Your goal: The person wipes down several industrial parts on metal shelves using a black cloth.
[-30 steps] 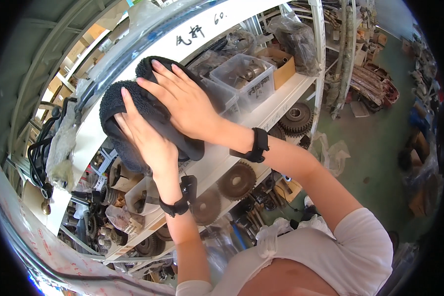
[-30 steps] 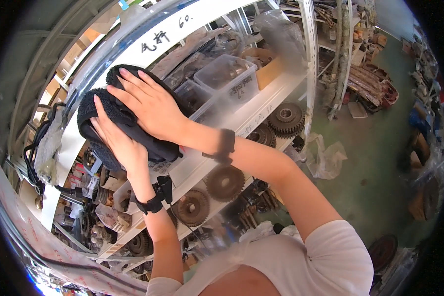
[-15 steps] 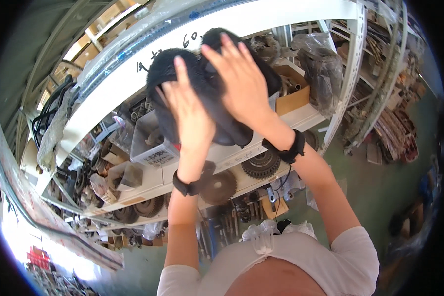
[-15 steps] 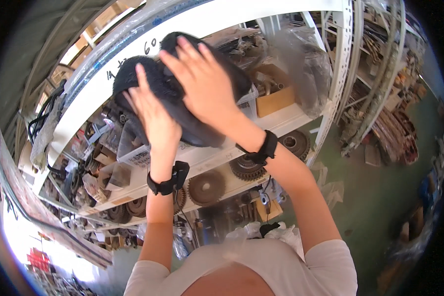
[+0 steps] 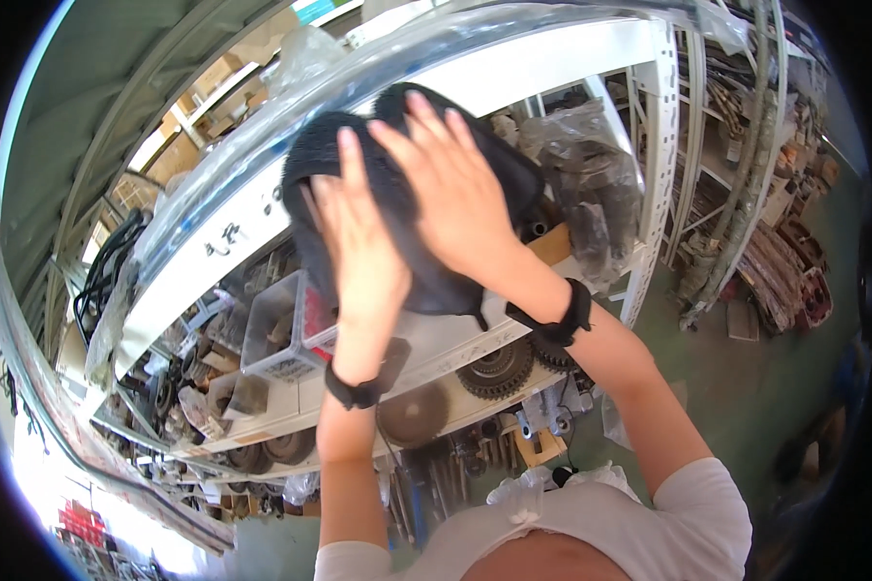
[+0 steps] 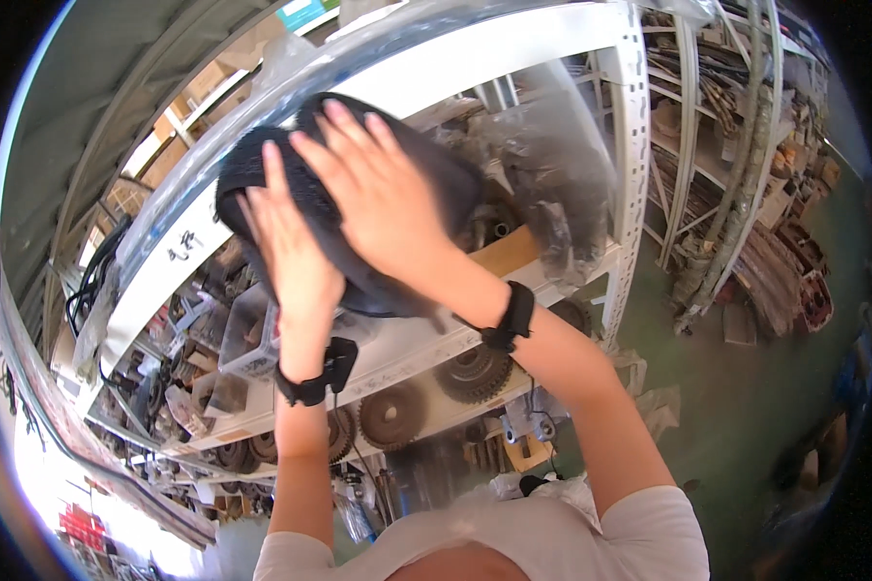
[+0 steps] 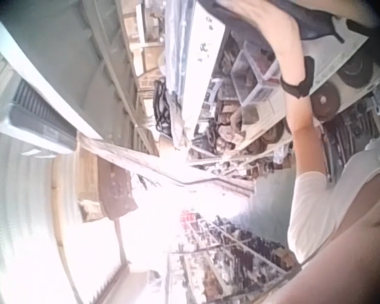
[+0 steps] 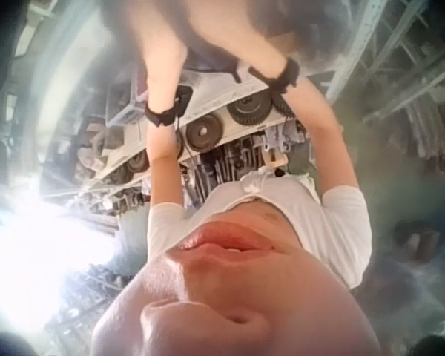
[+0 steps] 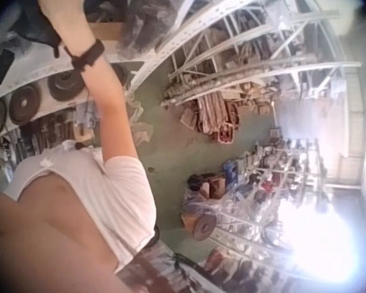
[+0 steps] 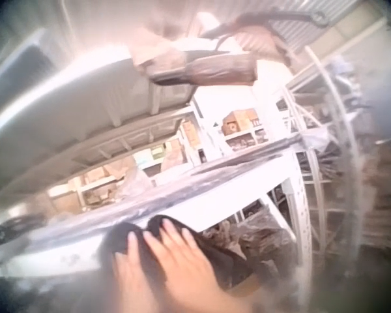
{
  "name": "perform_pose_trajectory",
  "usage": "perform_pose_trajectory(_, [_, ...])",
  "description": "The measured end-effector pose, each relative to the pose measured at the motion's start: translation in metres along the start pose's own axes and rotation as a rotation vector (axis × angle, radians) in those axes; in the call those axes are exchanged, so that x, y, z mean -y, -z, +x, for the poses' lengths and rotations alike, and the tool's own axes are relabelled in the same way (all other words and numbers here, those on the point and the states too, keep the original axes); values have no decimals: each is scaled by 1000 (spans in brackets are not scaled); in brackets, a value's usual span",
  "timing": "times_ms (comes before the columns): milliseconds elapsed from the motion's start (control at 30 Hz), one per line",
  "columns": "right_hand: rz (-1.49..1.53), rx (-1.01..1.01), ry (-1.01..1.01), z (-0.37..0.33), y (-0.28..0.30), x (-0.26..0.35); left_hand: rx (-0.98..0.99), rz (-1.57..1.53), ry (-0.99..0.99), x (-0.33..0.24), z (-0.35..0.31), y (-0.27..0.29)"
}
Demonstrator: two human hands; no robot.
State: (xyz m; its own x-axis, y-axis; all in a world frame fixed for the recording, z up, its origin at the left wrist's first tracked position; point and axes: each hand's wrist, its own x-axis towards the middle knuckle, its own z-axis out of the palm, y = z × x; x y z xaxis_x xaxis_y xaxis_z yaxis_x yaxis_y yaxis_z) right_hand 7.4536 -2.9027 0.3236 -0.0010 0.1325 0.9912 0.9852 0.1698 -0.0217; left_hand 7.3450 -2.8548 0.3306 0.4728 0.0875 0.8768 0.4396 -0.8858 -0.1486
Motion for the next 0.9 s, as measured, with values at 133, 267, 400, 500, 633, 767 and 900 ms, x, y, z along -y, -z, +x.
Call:
perform_pose_trajectory(133, [99,-39,60,9,7,-9,-9,37,-45,-3,12,0])
perform_pose_trajectory(267, [10,-62,3,5,27,-37,69,-111,-86,-25,33,-13])
perform_pose_trajectory(400, [-125,20,-65,-2,54,-77,144,-248,-239,-47,63,-41])
perform_pose_trajectory(500, [-153,-12,-126,-2,84,-106,108,-436,-326,-78,86,-64])
perform_pose_trajectory(633, [-132,-66,-165,-10,107,-144,-96,-258,-535,-101,116,-90])
perform_pose_trajectory(767, [-28,-72,-216,-13,125,-166,-208,-258,-572,-121,125,-89])
perform_pose_trajectory(900, [-89,-170,-230,-11,118,-159,-188,-276,-557,-110,118,-85])
